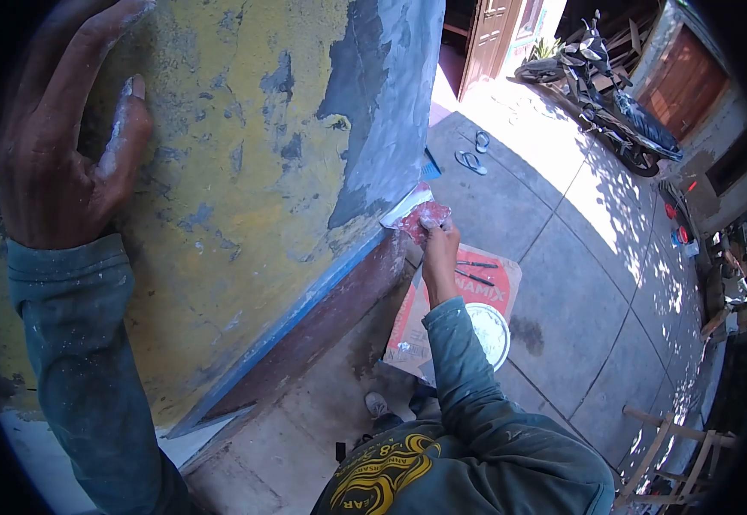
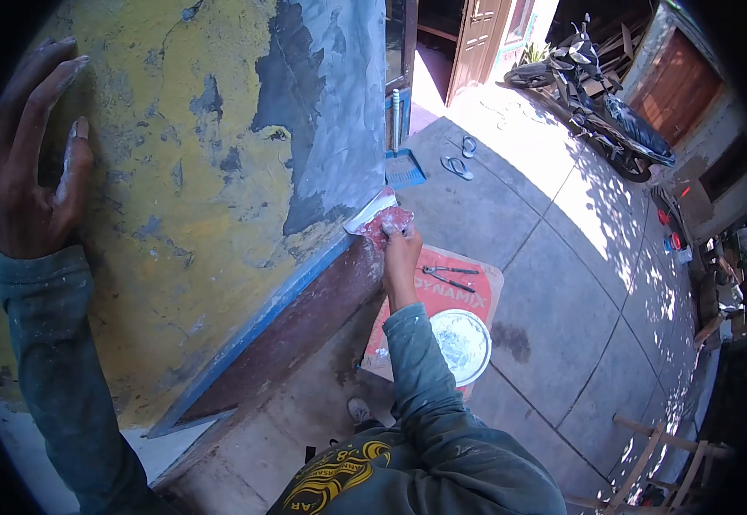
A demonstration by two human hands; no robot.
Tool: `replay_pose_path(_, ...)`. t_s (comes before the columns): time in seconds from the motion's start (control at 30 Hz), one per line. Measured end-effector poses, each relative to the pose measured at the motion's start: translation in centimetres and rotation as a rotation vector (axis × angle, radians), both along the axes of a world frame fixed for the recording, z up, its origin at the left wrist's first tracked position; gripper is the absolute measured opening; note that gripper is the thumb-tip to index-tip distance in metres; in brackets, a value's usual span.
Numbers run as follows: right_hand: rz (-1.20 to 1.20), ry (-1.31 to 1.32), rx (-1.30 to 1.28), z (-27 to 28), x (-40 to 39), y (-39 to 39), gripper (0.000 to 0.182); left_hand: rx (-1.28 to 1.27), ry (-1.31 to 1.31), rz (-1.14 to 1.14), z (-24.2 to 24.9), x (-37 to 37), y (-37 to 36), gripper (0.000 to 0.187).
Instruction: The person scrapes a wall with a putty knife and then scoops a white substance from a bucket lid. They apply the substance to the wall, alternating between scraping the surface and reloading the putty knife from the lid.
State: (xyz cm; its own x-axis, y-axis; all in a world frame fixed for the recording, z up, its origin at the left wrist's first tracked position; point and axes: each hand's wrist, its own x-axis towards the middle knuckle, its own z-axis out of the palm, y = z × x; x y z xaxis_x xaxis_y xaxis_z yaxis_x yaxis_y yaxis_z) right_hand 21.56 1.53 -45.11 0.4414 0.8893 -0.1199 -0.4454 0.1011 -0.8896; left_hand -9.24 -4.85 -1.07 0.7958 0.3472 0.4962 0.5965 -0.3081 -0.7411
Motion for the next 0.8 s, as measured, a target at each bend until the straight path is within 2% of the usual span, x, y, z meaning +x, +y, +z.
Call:
replay_pose_path(0.17, 0.018, -0.085, -0.011, 2.2, -2.2, -0.3, 0.027, -0.007, 0.018, -0.015, -0.1, -0.2, 0.2, 0.052)
replay_pose_path(0.23, 0.049, -0.384, 0.135, 3.1, -4.5, -2.4, 0.032, -0.056, -0.079, -0.116, -0.5, -0.3, 0.8, 0.056)
replay_pose_path(0.3, 0.015, -0.568, 0.303, 3.8, -7.2, -5.1, 0.035, -0.027, -0.064, -0.164, -0.7, 1.5, 1.1, 0.054)
replay_pose_path(0.43, 0.119, -0.526, 0.362, 4.2, -7.0, -8.0, 0.035, 0.124, 0.030, -0.350, 0.4, 2.7, 2.8, 0.049)
replay_pose_path(0.5, -0.033, -0.430, 0.437, 3.8, -4.9, -6.8, 0.039, 0.194, 0.081, -0.429, 0.6, 3.8, 3.6, 0.047)
replay_pose_path(0.53, -0.035, -0.423, 0.427, 3.1, -4.1, -6.1, 0.039, 0.222, 0.106, -0.470, 0.9, 1.8, 5.2, 0.046)
replay_pose_path(0.6, -0.182, -0.683, 0.305, 1.2, -2.9, -4.8, 0.042, 0.274, 0.154, -0.566, 1.7, -4.6, 9.8, 0.044)
replay_pose_path(0.63, -0.191, -0.675, 0.294, 0.3, -3.4, -4.2, 0.042, 0.305, 0.179, -0.617, 1.5, -2.9, 9.6, 0.044)
replay_pose_path(0.7, -0.292, -0.742, 0.341, -1.2, -5.7, -3.1, 0.047, 0.242, 0.111, -0.574, 0.4, -2.0, 7.5, 0.042)
replay_pose_path(0.8, -0.317, -0.785, 0.293, -0.6, -9.8, -3.2, 0.044, 0.240, 0.126, -0.576, 0.6, -1.8, 7.5, 0.040)
